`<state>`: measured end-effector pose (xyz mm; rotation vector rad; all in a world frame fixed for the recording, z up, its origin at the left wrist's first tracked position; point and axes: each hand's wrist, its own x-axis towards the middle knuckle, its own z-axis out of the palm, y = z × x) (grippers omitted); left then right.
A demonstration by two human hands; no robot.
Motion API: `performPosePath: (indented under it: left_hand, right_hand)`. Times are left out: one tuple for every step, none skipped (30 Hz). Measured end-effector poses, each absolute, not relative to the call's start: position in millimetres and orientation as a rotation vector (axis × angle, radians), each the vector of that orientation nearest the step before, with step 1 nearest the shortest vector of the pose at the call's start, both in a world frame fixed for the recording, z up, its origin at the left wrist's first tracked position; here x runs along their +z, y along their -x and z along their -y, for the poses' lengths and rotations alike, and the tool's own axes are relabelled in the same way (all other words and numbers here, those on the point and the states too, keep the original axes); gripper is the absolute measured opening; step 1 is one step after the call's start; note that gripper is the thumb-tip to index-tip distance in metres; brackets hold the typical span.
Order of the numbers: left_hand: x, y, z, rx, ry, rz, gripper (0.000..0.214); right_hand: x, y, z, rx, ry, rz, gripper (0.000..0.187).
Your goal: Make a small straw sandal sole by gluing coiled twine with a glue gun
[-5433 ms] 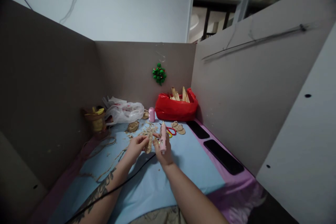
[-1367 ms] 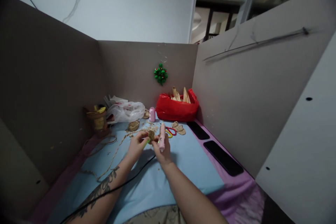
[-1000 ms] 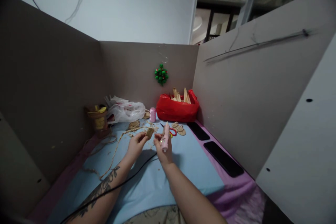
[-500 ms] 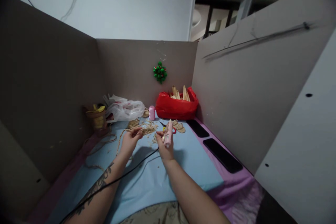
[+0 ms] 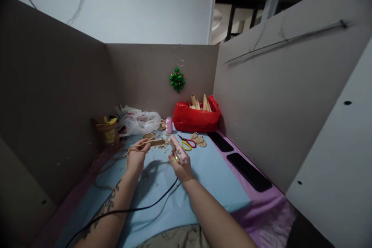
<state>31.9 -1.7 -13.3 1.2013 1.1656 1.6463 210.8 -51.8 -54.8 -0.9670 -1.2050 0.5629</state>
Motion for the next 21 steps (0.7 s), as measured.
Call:
performPosePath:
  left_hand:
    - [-12,-31,2,1.653,-1.206,-1.181,0.036]
    - [-11,-30,3,1.655,-1.218,-1.201,0.036]
    - [-10,-30,5,1.655,-1.24,-1.225,0.035]
    - [-9,-29,6,1.657,-1.269,-1.252,0.034]
    - [-8,-29,8,1.657,-1.303,-1.275,0.033]
    - [-6,-30,10,1.66,-1.336,-1.291,0.032]
    - [-5,-30,11,1.667,-1.364,-1.299,0.031]
    - [-4,-31,13,1.674,-1.386,-1.301,0.03]
    - [-3,-32,15,1.677,-1.401,-1.303,0.03]
    - [-2,-33,16,1.678,-1.411,-1.304,0.029]
    - [-1,-33,17,1.681,-1.418,-1.307,0.029]
    - [-1,-34,17,1.684,-1.424,-1.31,0.028]
    - [0,-34,18,1.688,-1.429,-1.313,0.027]
    - [1,-34,18,1.694,-1.432,-1.316,0.027]
    - [1,-34,19,1.697,-1.436,-1.318,0.026]
    - [1,-34,19,1.699,-1.44,-1.321,0.026]
    - [2,-34,19,1.701,-1.443,-1.322,0.026]
    - [2,-34,20,1.701,-1.446,-1.322,0.026]
    - [2,-33,20,1.699,-1.448,-1.322,0.026]
    - [1,-33,19,1.696,-1.448,-1.32,0.026]
    - [1,-33,19,1.695,-1.445,-1.319,0.027]
  right_hand:
    - [-53,-210,53,0.568,0.962,1.258,0.035]
    - [-51,-209,54,0.559,0.961,1.31,0.033]
    - [-50,-209,55,0.539,0.964,1.351,0.03]
    - [-48,-209,56,0.509,0.972,1.377,0.026]
    - [-48,-209,56,0.473,0.985,1.399,0.023]
    - [-47,-209,57,0.433,1.0,1.421,0.02]
    - [-46,-209,57,0.388,1.017,1.445,0.018]
    - [-45,-209,58,0.341,1.031,1.478,0.017]
    - [-44,-209,58,0.291,1.041,1.517,0.015]
    - [-43,-209,59,0.241,1.046,1.556,0.014]
    - [-41,-209,59,0.197,1.047,1.588,0.013]
    - [-40,-208,60,0.161,1.045,1.609,0.012]
    - [-40,-208,61,0.138,1.042,1.623,0.011]
    - [-39,-208,61,0.125,1.042,1.627,0.01]
    - [-39,-207,61,0.12,1.044,1.625,0.009]
    - [-39,-207,61,0.119,1.047,1.621,0.008]
    - [-39,-207,61,0.118,1.053,1.616,0.008]
    - [-39,-206,61,0.113,1.058,1.612,0.008]
    - [-39,-206,60,0.108,1.061,1.613,0.008]
    - [-40,-206,60,0.101,1.06,1.614,0.008]
    - [-40,-206,59,0.094,1.057,1.62,0.009]
